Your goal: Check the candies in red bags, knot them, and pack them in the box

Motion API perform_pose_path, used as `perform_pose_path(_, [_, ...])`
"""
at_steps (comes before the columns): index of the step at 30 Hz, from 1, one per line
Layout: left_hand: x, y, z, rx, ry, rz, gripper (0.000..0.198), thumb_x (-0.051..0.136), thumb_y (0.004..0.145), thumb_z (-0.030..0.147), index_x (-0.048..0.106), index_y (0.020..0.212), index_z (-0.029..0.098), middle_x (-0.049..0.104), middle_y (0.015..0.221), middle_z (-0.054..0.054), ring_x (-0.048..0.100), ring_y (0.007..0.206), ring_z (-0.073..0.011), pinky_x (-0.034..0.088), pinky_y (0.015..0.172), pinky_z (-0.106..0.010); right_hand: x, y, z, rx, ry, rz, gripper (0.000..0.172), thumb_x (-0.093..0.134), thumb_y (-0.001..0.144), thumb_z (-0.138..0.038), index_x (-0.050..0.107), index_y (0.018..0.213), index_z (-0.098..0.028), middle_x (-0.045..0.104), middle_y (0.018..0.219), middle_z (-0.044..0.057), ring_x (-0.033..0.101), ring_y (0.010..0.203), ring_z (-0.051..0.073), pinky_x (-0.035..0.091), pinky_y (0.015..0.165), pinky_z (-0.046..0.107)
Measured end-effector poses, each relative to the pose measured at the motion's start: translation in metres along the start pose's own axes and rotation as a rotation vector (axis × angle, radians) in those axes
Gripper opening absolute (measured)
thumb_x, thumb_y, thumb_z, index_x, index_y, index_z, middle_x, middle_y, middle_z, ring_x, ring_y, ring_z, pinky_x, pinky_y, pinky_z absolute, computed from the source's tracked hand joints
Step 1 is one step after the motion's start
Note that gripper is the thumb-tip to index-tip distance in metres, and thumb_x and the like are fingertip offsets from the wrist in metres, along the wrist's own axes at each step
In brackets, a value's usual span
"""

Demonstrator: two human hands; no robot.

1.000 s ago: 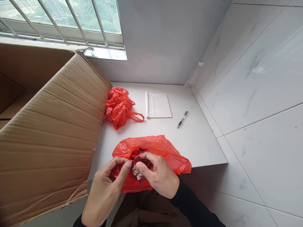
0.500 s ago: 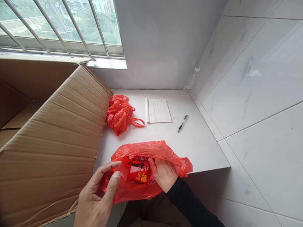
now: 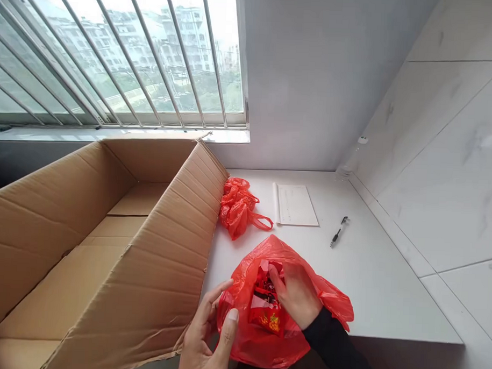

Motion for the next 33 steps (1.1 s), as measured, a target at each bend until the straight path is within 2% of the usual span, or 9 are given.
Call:
perform_pose_path(3, [-0.005,0.0,-0.006,-0.032,-0.03,-0.009,0.052,0.061,0.089,0.051,0.056,0.134,0.026,0.072,0.095,-0.004,0.067,0.085,-0.0198,0.054,0.081,-0.03,-0.001,0.014,-0.007,-0.017,-0.107,0.017,0.035,0.045,0.098,-0.045,0.07,0.094,-0.021,0.073,0.09,0.013,0.067,0.096,0.032,0.051,0.089,0.045])
perform_pose_path(5, [-0.006,0.002,0.0,-0.033,-0.045,-0.027,0.054,0.062,0.089,0.049,0.052,0.137,0.027,0.068,0.089,-0.001,0.064,0.078,-0.0164,0.053,0.078,-0.027,-0.003,0.023,-0.013,-0.022,-0.147,0.009,0.033,0.044,0.099,-0.042,0.069,0.099,-0.02,0.072,0.096,0.013,0.066,0.099,0.032,0.05,0.09,0.045])
perform_pose_path(8, [-0.008,0.007,0.015,-0.043,-0.088,-0.044,0.053,0.064,0.09,0.047,0.05,0.138,0.03,0.067,0.096,-0.001,0.063,0.08,-0.0141,0.052,0.078,-0.025,-0.007,0.033,-0.02,-0.003,-0.225,-0.024,0.032,0.041,0.1,-0.037,0.067,0.103,-0.018,0.072,0.1,0.014,0.066,0.101,0.032,0.05,0.09,0.045])
perform_pose_path(12, [-0.018,0.018,0.02,-0.104,-0.076,0.003,0.052,0.066,0.088,0.046,0.053,0.136,0.03,0.066,0.108,-0.003,0.065,0.091,-0.0156,0.054,0.076,-0.023,-0.008,0.036,-0.018,0.071,-0.278,-0.089,0.034,0.039,0.1,-0.032,0.066,0.107,-0.013,0.071,0.094,0.015,0.068,0.089,0.03,0.052,0.08,0.042])
perform_pose_path(17, [-0.021,0.03,0.016,-0.072,-0.115,-0.065,0.061,0.07,0.085,0.045,0.048,0.14,0.03,0.066,0.112,-0.006,0.067,0.098,-0.0193,0.058,0.08,-0.027,0.016,0.025,-0.02,-0.002,-0.272,-0.246,0.039,0.047,0.094,-0.016,0.06,0.131,-0.019,0.066,0.123,0.011,0.063,0.112,0.027,0.05,0.091,0.037])
perform_pose_path(21, [-0.023,0.035,0.014,-0.022,-0.128,-0.103,0.067,0.074,0.083,0.043,0.044,0.143,0.034,0.063,0.115,-0.005,0.065,0.101,-0.0187,0.058,0.083,-0.028,0.032,0.022,-0.017,-0.023,-0.276,-0.31,0.031,0.05,0.092,-0.014,0.068,0.118,-0.018,0.065,0.114,0.011,0.063,0.103,0.026,0.051,0.086,0.037])
perform_pose_path(24, [-0.025,0.036,0.013,-0.042,-0.128,-0.091,0.065,0.073,0.084,0.043,0.046,0.142,0.034,0.063,0.116,-0.006,0.066,0.102,-0.0192,0.058,0.083,-0.027,0.036,0.023,-0.014,-0.005,-0.276,-0.323,0.022,0.051,0.093,-0.015,0.07,0.103,-0.017,0.064,0.107,0.012,0.063,0.095,0.026,0.051,0.082,0.038])
perform_pose_path(30, [-0.03,0.037,0.011,-0.084,-0.148,-0.043,0.056,0.07,0.086,0.042,0.054,0.139,0.034,0.069,0.115,-0.003,0.068,0.107,-0.0205,0.057,0.092,-0.03,0.034,0.025,-0.01,0.033,-0.216,-0.295,0.03,0.058,0.088,-0.012,0.065,0.116,-0.014,0.065,0.113,0.014,0.062,0.105,0.028,0.051,0.091,0.041])
perform_pose_path(33, [-0.032,0.039,0.007,-0.079,-0.127,-0.041,0.043,0.071,0.085,0.044,0.068,0.126,0.03,0.07,0.122,-0.004,0.065,0.115,-0.0236,0.055,0.096,-0.03,0.035,0.023,-0.012,0.013,-0.159,-0.278,0.029,0.057,0.089,-0.013,0.067,0.116,-0.017,0.067,0.112,0.011,0.064,0.104,0.025,0.052,0.093,0.038])
Point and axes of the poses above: each hand's wrist, its own y-axis towards the middle knuckle, its own x-axis out of the palm, z = x × y, the point moved 8 cm from there along y, towards the middle knuckle
